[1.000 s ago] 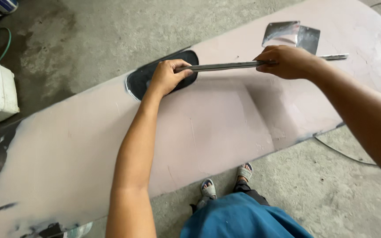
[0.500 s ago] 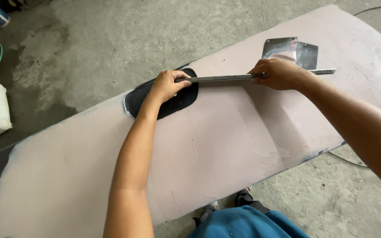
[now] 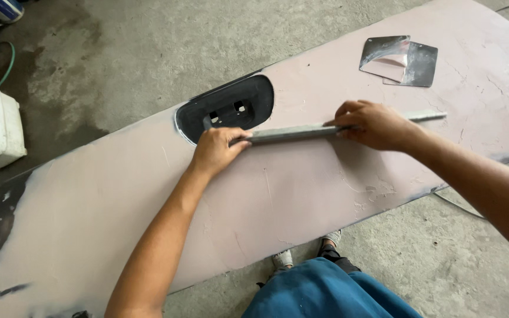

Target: The person mixes body filler on a metal mixing board and applies it to a car door panel using a spreader. They then use a straight metal bar to level the filler across the surface.

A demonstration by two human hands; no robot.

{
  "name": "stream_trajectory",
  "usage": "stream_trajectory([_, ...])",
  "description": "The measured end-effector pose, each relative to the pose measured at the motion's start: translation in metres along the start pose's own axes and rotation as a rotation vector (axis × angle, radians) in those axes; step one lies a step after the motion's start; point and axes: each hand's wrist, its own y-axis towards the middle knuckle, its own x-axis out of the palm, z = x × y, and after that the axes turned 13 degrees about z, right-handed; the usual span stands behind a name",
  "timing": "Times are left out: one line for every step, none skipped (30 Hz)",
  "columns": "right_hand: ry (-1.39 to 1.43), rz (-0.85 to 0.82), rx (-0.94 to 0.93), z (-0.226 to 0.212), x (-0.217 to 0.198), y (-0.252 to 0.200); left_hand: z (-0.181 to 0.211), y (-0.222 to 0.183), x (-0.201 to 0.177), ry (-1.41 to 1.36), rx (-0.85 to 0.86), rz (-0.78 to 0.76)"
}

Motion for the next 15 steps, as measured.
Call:
stream_trajectory([-0.022, -0.008, 0.023, -0.008, 0.0, -0.006, 0.004, -0.008, -0.004, 0.003, -0.001, 0.007])
stream_trajectory([-0.043, -0.022, 0.046, -0.015, 0.001, -0.014, 0.008, -0.017, -0.005, 0.003, -0.007, 0.013])
stream_trajectory([-0.048, -0.032, 0.053, -0.021, 0.001, -0.022, 0.012, -0.026, -0.007, 0.014, 0.004, 0.015])
stream_trajectory([-0.051, -0.045, 0.058, -0.027, 0.001, -0.031, 0.018, -0.038, -0.009, 0.028, 0.01, 0.017])
stream_trajectory([-0.055, -0.058, 0.062, -0.033, 0.003, -0.039, 0.024, -0.049, -0.011, 0.041, 0.017, 0.019])
stream_trajectory([-0.062, -0.065, 0.038, -0.04, 0.004, -0.046, 0.031, -0.063, -0.013, 0.05, 0.027, 0.032])
stream_trajectory([-0.069, -0.073, 0.014, -0.046, 0.006, -0.054, 0.038, -0.078, -0.015, 0.059, 0.036, 0.045])
stream_trajectory([-0.082, -0.073, -0.021, -0.049, 0.007, -0.059, 0.045, -0.091, -0.016, 0.074, 0.048, 0.071])
stream_trajectory([-0.071, -0.074, -0.043, -0.053, 0.008, -0.067, 0.052, -0.107, -0.017, 0.105, 0.041, 0.086])
stream_trajectory([-0.058, -0.081, -0.065, -0.058, 0.011, -0.079, 0.062, -0.13, -0.017, 0.134, 0.026, 0.097])
stream_trajectory([-0.044, -0.089, -0.088, -0.063, 0.013, -0.091, 0.072, -0.153, -0.015, 0.164, 0.012, 0.109])
stream_trajectory([-0.053, -0.098, -0.109, -0.068, 0.016, -0.103, 0.081, -0.173, -0.011, 0.199, 0.027, 0.13])
stream_trajectory([-0.062, -0.108, -0.13, -0.072, 0.019, -0.114, 0.089, -0.193, -0.004, 0.235, 0.042, 0.15])
stream_trajectory([-0.067, -0.123, -0.145, -0.077, 0.023, -0.128, 0.098, -0.214, 0.002, 0.266, 0.055, 0.163])
stream_trajectory([-0.034, -0.114, -0.15, -0.08, 0.025, -0.142, 0.106, -0.235, 0.008, 0.286, 0.039, 0.176])
